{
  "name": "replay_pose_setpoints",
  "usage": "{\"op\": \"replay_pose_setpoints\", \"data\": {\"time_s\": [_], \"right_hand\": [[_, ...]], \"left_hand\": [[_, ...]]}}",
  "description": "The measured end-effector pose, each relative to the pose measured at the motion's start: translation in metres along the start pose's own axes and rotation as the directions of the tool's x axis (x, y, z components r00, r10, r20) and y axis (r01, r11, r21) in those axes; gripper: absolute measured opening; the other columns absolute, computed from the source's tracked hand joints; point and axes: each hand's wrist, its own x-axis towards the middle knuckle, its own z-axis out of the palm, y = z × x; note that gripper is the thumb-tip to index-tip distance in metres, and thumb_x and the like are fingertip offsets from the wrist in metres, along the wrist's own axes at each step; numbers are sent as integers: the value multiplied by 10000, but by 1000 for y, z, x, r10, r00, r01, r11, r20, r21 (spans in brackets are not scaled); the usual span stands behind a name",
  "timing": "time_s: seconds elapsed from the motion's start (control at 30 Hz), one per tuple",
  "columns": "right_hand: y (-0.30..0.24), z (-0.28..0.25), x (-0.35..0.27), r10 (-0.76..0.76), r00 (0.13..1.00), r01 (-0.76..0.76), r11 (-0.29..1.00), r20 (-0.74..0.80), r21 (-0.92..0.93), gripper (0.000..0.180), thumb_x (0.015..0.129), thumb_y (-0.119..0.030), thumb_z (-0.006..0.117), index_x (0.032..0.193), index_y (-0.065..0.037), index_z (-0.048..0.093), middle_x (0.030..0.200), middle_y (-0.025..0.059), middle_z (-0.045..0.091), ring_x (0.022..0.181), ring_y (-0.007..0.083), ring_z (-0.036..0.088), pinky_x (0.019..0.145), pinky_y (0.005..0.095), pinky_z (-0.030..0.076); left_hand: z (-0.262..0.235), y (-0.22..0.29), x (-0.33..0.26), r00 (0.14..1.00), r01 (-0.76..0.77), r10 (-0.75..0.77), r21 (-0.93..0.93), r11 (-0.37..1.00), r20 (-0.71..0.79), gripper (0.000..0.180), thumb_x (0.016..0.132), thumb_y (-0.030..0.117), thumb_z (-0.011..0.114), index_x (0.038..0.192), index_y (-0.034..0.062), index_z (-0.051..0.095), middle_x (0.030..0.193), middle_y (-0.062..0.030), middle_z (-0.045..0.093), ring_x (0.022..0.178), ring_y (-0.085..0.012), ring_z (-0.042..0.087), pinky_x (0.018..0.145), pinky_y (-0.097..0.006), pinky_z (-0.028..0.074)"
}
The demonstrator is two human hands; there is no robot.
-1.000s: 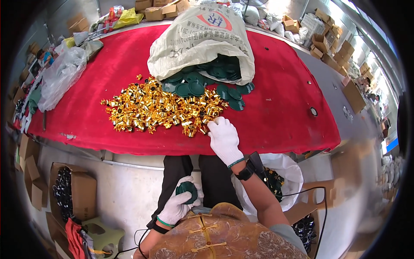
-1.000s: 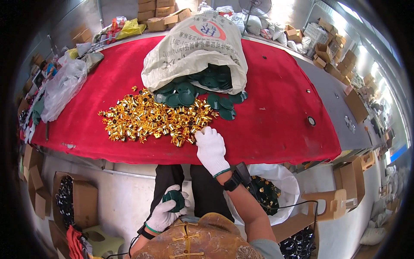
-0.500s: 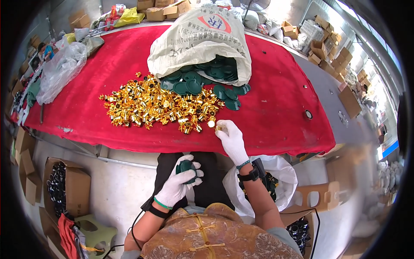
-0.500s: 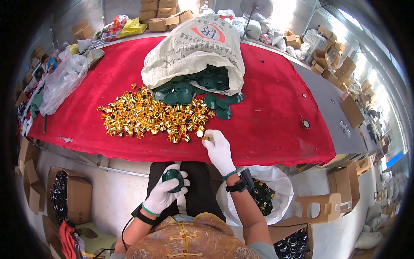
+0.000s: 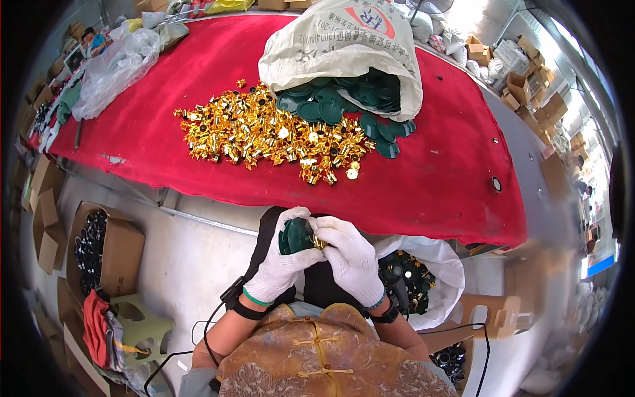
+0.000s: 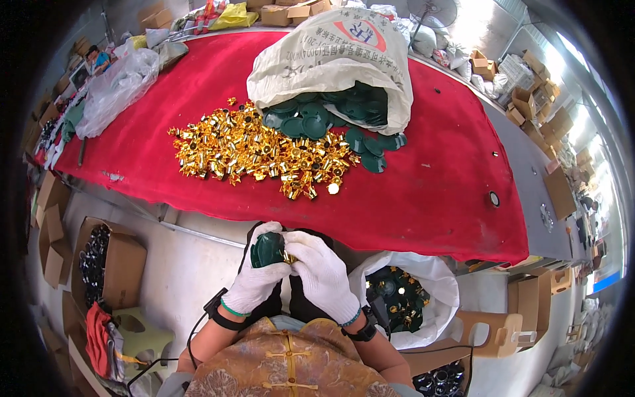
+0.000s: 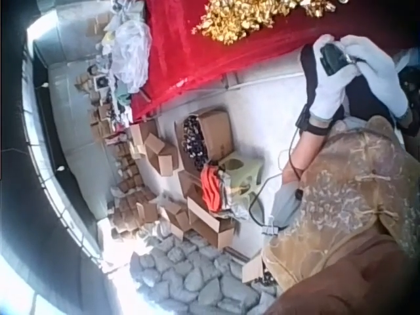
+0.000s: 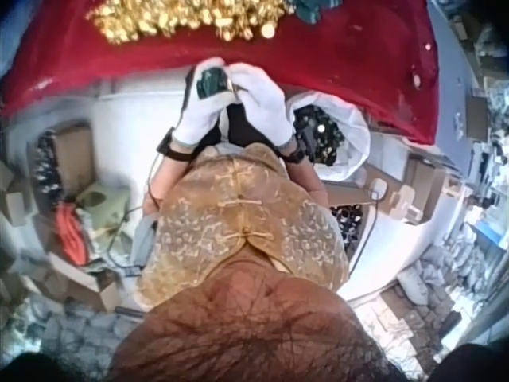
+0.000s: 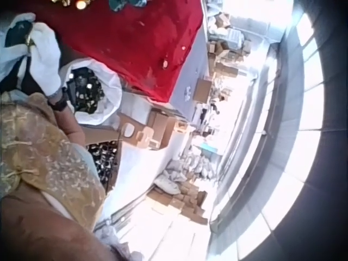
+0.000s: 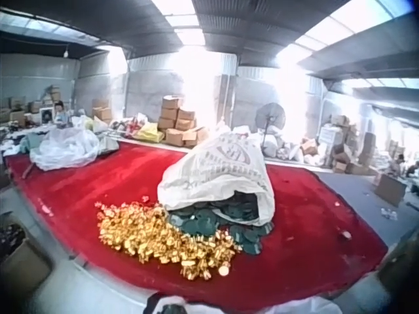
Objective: Sorting and assembling small gold-colored components onto green circular bases
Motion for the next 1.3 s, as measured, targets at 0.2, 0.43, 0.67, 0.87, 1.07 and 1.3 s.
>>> {"op": "replay_pose_setpoints", "data": {"time_s": [0.2, 0.43, 0.67, 0.87, 1.07, 1.3], "right_hand": [[7, 2, -1, -76, 994, 81, 995, 82, -60, 453, 814, 35, 713, 1258, -38, 662, 1258, 149, 689, 1146, 364, 676, 965, 430, 570], [9, 2, 0, -85, 975, 110, 987, 205, -113, 438, 813, -33, 750, 1241, -53, 662, 1211, 137, 679, 1113, 361, 670, 940, 420, 565], [12, 9, -2, -115, 967, 179, 942, 228, -284, 511, 805, -64, 759, 1305, -86, 653, 1228, 101, 679, 1166, 371, 625, 1016, 456, 507], [26, 16, -20, 54, 983, -29, 990, 176, -140, 573, 797, -35, 751, 1355, -73, 626, 1278, 126, 658, 1205, 381, 601, 1028, 459, 507], [25, 7, -15, -19, 976, 35, 997, 218, -68, 521, 789, -25, 752, 1295, -50, 627, 1284, 147, 646, 1203, 380, 599, 1021, 445, 518], [27, 4, -21, 64, 967, -70, 997, 245, 18, 414, 805, -18, 744, 1205, -45, 640, 1255, 150, 660, 1193, 384, 617, 1021, 453, 518]], "left_hand": [[-7, 3, -8, 999, 49, -49, -12, 999, 1, 793, 801, -94, 818, 1485, 89, 459, 1318, -65, 582, 1204, -194, 611, 1039, -353, 543], [-7, 11, -12, 993, 63, -81, 210, 976, 82, 746, 806, -93, 797, 1455, 91, 479, 1292, -55, 550, 1180, -179, 609, 1014, -347, 563], [-9, 2, -17, 999, 33, -34, 108, 994, 11, 741, 816, -62, 809, 1461, 92, 479, 1348, -53, 529, 1251, -170, 567, 1041, -334, 525], [-6, 0, -19, 1000, 5, -4, 167, 986, -3, 778, 811, -65, 813, 1490, 89, 465, 1379, -51, 524, 1273, -160, 555, 1089, -326, 491], [-7, 1, -23, 999, 45, -49, 149, 988, 20, 797, 807, -75, 804, 1506, 79, 454, 1373, -52, 535, 1259, -155, 567, 1059, -325, 517], [-4, 4, -28, 974, 226, -226, -144, 963, 15, 810, 788, -100, 775, 1507, 100, 460, 1259, -51, 597, 1119, -175, 641, 931, -321, 566]]}}
